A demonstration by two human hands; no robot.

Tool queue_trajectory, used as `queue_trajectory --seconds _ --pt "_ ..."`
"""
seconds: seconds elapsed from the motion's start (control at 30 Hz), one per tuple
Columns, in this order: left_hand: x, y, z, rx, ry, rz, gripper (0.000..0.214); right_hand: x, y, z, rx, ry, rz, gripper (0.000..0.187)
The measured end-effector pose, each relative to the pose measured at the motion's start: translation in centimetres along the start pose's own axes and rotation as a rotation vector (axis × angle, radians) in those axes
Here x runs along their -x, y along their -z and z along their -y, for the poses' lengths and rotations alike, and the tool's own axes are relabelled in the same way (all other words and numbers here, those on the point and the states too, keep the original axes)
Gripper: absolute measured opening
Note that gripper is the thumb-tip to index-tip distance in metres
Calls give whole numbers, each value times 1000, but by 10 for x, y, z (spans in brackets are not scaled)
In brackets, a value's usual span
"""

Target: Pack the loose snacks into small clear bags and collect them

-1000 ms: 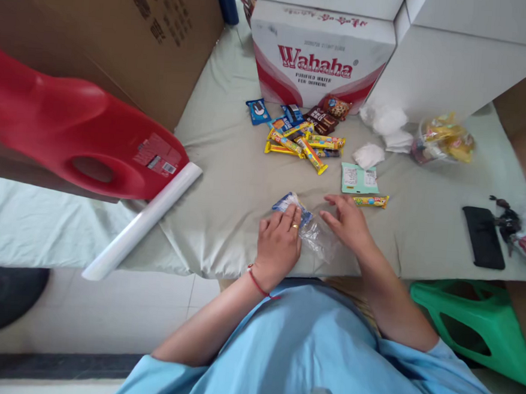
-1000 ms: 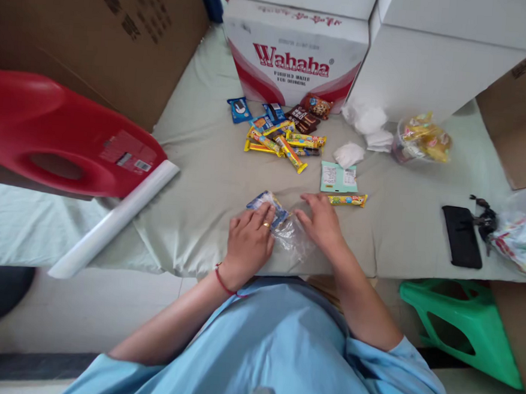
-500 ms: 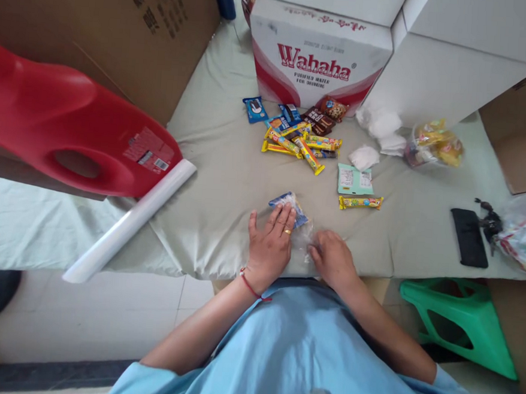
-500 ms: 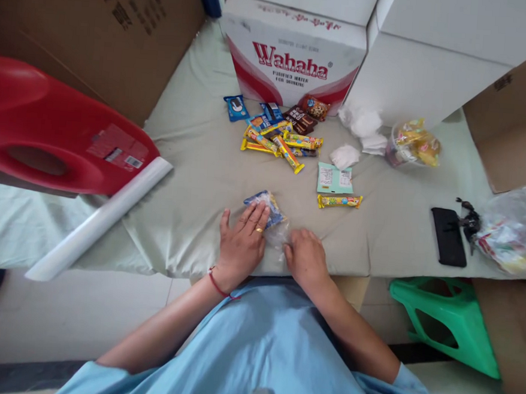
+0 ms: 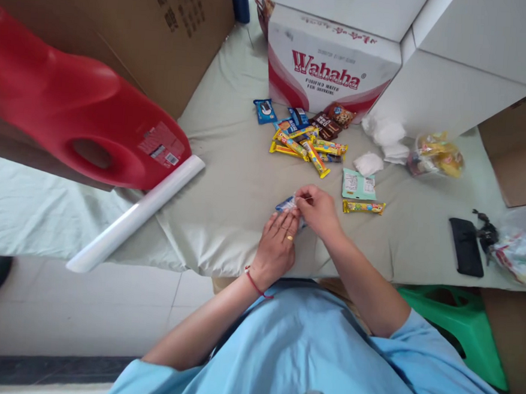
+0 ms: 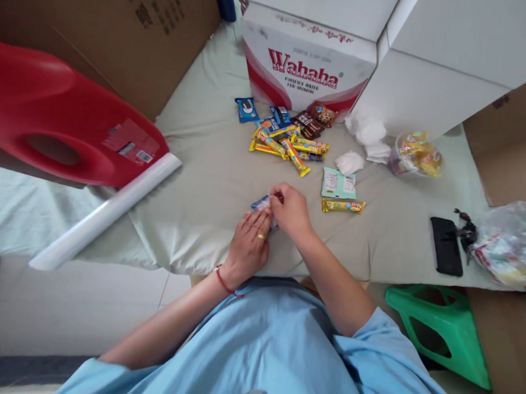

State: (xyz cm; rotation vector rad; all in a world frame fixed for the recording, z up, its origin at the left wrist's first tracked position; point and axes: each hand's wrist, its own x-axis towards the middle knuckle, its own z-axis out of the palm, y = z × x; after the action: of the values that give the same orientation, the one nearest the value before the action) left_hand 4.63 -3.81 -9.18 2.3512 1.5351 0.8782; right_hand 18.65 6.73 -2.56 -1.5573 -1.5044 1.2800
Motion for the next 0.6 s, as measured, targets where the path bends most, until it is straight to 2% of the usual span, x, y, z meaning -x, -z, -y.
queue_trajectory --seconds 0.07,0.13,0.33,0.47,0.6 --pt "4 3 4 99 -4 -49 79 -2 -9 -1 218 104 -19 13" --pt "8 8 7 209 53 -96 75 6 -15 0 424 220 -29 20" --pt "10 28 6 436 476 -303 40 43 -30 11 930 361 98 25" --pt "4 38 8 464 560 -394 34 48 -32 11 1067 399 144 21" --pt "3 43 10 437 558 -366 28 39 -27 5 1095 412 92 32"
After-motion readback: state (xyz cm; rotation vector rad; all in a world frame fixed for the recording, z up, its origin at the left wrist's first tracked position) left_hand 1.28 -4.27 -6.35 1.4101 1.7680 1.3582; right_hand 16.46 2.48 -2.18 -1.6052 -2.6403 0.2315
